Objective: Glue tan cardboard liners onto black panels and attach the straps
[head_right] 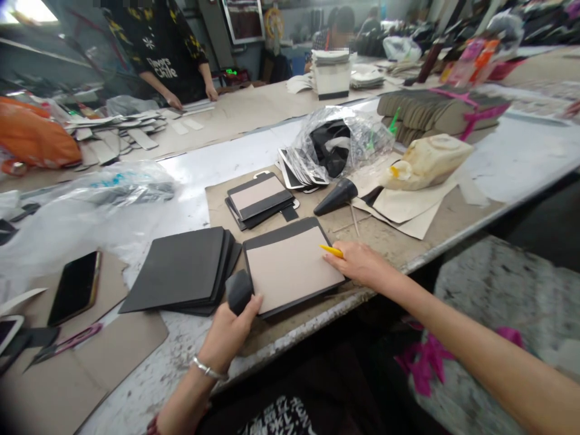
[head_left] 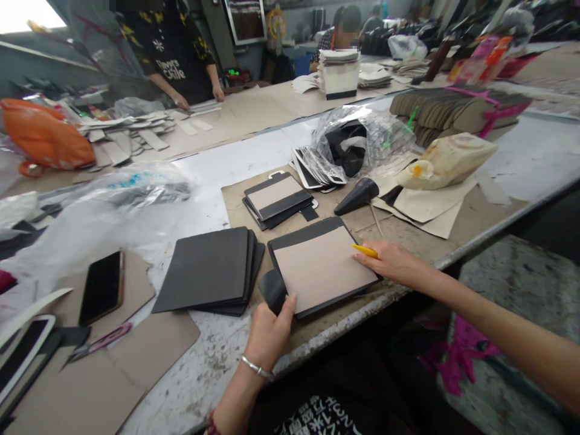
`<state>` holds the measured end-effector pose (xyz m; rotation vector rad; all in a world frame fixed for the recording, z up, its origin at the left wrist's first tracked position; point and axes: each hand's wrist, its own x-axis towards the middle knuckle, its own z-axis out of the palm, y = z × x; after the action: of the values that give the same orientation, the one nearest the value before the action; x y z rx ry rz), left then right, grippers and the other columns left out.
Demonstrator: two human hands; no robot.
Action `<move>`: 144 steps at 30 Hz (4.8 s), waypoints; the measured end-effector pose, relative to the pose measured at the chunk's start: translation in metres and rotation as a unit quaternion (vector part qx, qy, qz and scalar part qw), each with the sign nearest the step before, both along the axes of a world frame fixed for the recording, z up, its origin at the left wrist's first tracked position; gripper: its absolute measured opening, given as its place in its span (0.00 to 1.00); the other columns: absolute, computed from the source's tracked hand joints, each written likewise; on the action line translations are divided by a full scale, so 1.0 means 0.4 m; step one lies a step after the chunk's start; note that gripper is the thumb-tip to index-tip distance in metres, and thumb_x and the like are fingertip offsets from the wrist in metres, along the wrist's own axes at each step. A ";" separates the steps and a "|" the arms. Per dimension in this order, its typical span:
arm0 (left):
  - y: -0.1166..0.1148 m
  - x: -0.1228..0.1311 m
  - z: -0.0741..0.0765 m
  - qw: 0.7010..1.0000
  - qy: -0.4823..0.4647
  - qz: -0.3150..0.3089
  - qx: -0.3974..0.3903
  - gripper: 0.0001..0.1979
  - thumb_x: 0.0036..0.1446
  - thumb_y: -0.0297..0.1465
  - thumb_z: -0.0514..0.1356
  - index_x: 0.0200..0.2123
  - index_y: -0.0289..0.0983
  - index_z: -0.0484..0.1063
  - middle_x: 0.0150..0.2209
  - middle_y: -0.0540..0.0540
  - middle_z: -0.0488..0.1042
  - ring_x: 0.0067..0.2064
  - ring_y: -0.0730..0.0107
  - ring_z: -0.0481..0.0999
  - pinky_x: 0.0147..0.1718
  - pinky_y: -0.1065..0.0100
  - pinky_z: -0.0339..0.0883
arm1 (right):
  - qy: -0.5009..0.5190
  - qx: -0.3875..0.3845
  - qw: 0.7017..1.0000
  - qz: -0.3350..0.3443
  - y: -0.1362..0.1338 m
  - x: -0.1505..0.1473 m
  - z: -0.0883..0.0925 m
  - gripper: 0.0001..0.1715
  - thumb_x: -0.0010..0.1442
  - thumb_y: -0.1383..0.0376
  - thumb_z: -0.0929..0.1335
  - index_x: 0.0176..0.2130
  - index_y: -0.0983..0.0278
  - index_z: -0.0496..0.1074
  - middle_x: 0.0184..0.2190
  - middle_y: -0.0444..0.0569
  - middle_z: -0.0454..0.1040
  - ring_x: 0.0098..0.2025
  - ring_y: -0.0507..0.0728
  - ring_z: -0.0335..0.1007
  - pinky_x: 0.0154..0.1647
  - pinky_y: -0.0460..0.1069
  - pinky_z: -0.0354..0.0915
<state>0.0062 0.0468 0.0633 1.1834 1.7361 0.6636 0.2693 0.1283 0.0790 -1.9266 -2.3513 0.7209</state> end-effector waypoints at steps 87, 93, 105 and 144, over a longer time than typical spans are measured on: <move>-0.041 0.012 -0.014 0.991 -0.121 0.047 0.008 0.15 0.39 0.38 0.65 0.24 0.36 0.63 0.19 0.57 0.57 0.24 0.77 0.56 0.26 0.72 0.53 | -0.077 -0.046 0.994 0.054 0.043 0.015 -0.005 0.20 0.63 0.54 0.58 0.36 0.64 0.70 0.34 0.53 0.75 0.38 0.61 0.71 0.35 0.49 0.61; -0.046 0.015 -0.019 0.995 -0.091 0.038 0.011 0.18 0.41 0.43 0.64 0.26 0.36 0.64 0.19 0.58 0.55 0.23 0.77 0.56 0.25 0.72 0.53 | -0.073 -0.047 0.995 0.042 0.033 -0.001 0.019 0.18 0.64 0.56 0.59 0.39 0.65 0.71 0.38 0.54 0.76 0.41 0.61 0.72 0.37 0.48 0.61; -0.063 0.006 -0.040 0.997 -0.072 0.020 0.036 0.31 0.46 0.47 0.63 0.50 0.36 0.69 0.25 0.55 0.56 0.27 0.74 0.59 0.30 0.70 0.57 | -0.081 -0.037 0.996 0.030 0.022 -0.008 0.025 0.18 0.64 0.56 0.58 0.39 0.65 0.71 0.37 0.55 0.76 0.42 0.63 0.72 0.37 0.50 0.62; -0.061 0.006 -0.032 0.989 -0.147 0.024 0.014 0.31 0.46 0.42 0.64 0.53 0.37 0.69 0.24 0.55 0.56 0.27 0.75 0.56 0.31 0.71 0.57 | -0.083 -0.021 0.996 -0.009 0.017 -0.002 -0.011 0.19 0.64 0.57 0.57 0.38 0.65 0.70 0.36 0.56 0.76 0.40 0.61 0.72 0.40 0.50 0.62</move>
<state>0.0086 0.0226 0.0506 1.0087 1.5147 0.8494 0.2684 0.1353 0.0746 -2.0977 -2.4266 0.6380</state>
